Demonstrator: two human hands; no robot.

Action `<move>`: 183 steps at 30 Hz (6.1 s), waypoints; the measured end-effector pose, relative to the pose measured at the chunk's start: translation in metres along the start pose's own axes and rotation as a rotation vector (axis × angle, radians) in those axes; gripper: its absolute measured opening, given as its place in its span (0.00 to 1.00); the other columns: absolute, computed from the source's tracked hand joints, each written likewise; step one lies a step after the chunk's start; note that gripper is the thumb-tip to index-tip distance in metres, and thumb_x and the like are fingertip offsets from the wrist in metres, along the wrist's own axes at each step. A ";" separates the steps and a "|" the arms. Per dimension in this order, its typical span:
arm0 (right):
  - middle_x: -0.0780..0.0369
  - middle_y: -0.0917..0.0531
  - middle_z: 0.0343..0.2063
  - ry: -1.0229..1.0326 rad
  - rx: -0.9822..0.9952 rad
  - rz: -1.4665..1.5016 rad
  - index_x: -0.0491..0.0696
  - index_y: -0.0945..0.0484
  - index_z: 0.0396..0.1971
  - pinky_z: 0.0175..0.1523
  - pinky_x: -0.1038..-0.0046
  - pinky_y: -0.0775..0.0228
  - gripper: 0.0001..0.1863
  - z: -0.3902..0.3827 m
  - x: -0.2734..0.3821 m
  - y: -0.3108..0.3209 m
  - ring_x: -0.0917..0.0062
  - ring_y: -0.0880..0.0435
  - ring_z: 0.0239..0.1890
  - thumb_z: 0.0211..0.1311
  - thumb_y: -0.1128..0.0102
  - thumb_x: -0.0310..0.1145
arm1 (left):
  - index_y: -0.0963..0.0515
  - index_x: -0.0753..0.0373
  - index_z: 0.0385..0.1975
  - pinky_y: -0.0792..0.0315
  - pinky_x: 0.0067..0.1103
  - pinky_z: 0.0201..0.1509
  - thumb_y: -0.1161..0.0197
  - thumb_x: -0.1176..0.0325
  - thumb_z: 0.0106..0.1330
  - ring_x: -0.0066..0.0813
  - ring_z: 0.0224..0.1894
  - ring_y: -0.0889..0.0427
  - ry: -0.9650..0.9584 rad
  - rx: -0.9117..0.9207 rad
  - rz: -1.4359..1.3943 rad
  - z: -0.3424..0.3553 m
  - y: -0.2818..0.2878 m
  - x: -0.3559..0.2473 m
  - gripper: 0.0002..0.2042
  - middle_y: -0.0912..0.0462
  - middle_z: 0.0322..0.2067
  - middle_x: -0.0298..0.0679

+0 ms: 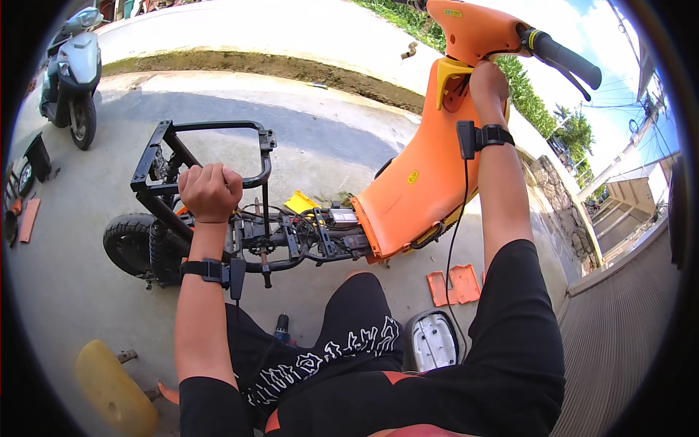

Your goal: The recorder uses a power drill to remove and install body panels on a motorcycle.

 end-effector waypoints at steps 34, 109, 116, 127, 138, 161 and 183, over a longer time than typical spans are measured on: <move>0.53 0.16 0.29 0.292 0.431 1.326 0.38 0.23 0.39 0.41 0.67 0.25 0.19 -0.254 0.019 -0.065 0.69 0.16 0.33 0.64 0.39 0.42 | 0.28 0.59 0.11 0.34 0.30 0.35 0.48 0.67 0.58 0.36 0.23 0.28 -0.047 0.128 0.051 -0.002 0.004 -0.002 0.13 0.26 0.15 0.36; 0.42 0.39 0.65 0.124 0.037 0.638 0.35 0.46 0.66 0.69 0.60 0.44 0.48 -0.082 -0.196 -0.027 0.53 0.39 0.68 0.61 0.43 0.59 | 0.24 0.63 0.18 0.35 0.35 0.42 0.53 0.62 0.71 0.41 0.30 0.26 -0.041 0.463 0.062 0.000 0.010 -0.008 0.19 0.23 0.21 0.39; 0.41 0.29 0.58 0.239 0.118 0.626 0.38 0.41 0.65 0.66 0.61 0.39 0.45 -0.003 -0.138 -0.038 0.52 0.29 0.62 0.65 0.59 0.66 | 0.26 0.64 0.13 0.34 0.34 0.42 0.49 0.65 0.66 0.41 0.27 0.28 -0.033 0.325 0.052 0.000 0.009 -0.010 0.17 0.25 0.17 0.39; 0.48 0.20 0.47 0.341 -0.112 0.651 0.47 0.28 0.56 0.58 0.58 0.31 0.30 0.008 -0.143 -0.049 0.51 0.23 0.53 0.71 0.61 0.56 | 0.28 0.59 0.13 0.34 0.32 0.36 0.49 0.65 0.65 0.38 0.24 0.27 -0.134 0.243 0.083 -0.005 0.005 0.000 0.17 0.27 0.15 0.37; 0.51 0.20 0.51 0.197 0.089 0.706 0.47 0.26 0.56 0.63 0.61 0.36 0.29 -0.041 -0.255 -0.159 0.54 0.25 0.57 0.71 0.59 0.54 | 0.29 0.58 0.09 0.33 0.32 0.33 0.50 0.65 0.63 0.40 0.21 0.26 -0.121 0.151 0.234 -0.012 -0.009 0.002 0.18 0.26 0.13 0.37; 0.44 0.19 0.42 -0.409 0.142 0.832 0.33 0.34 0.47 0.48 0.64 0.26 0.35 -0.248 -0.215 -0.189 0.56 0.17 0.43 0.56 0.32 0.48 | 0.27 0.61 0.08 0.34 0.35 0.36 0.49 0.65 0.63 0.41 0.23 0.27 -0.037 0.174 0.155 -0.009 -0.002 -0.010 0.19 0.24 0.14 0.38; 0.47 0.16 0.36 -0.200 0.195 0.513 0.39 0.29 0.51 0.46 0.58 0.24 0.25 -0.189 -0.276 -0.132 0.51 0.17 0.41 0.66 0.48 0.46 | 0.31 0.62 0.11 0.34 0.35 0.38 0.53 0.65 0.66 0.43 0.25 0.26 -0.093 0.224 0.187 -0.012 -0.007 -0.006 0.19 0.25 0.16 0.41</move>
Point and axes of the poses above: each hand's wrist, its own z-axis towards the middle knuckle, its own y-axis out of the back of the hand, x = y × z, the point moved 2 cm from there along z, towards the middle knuckle
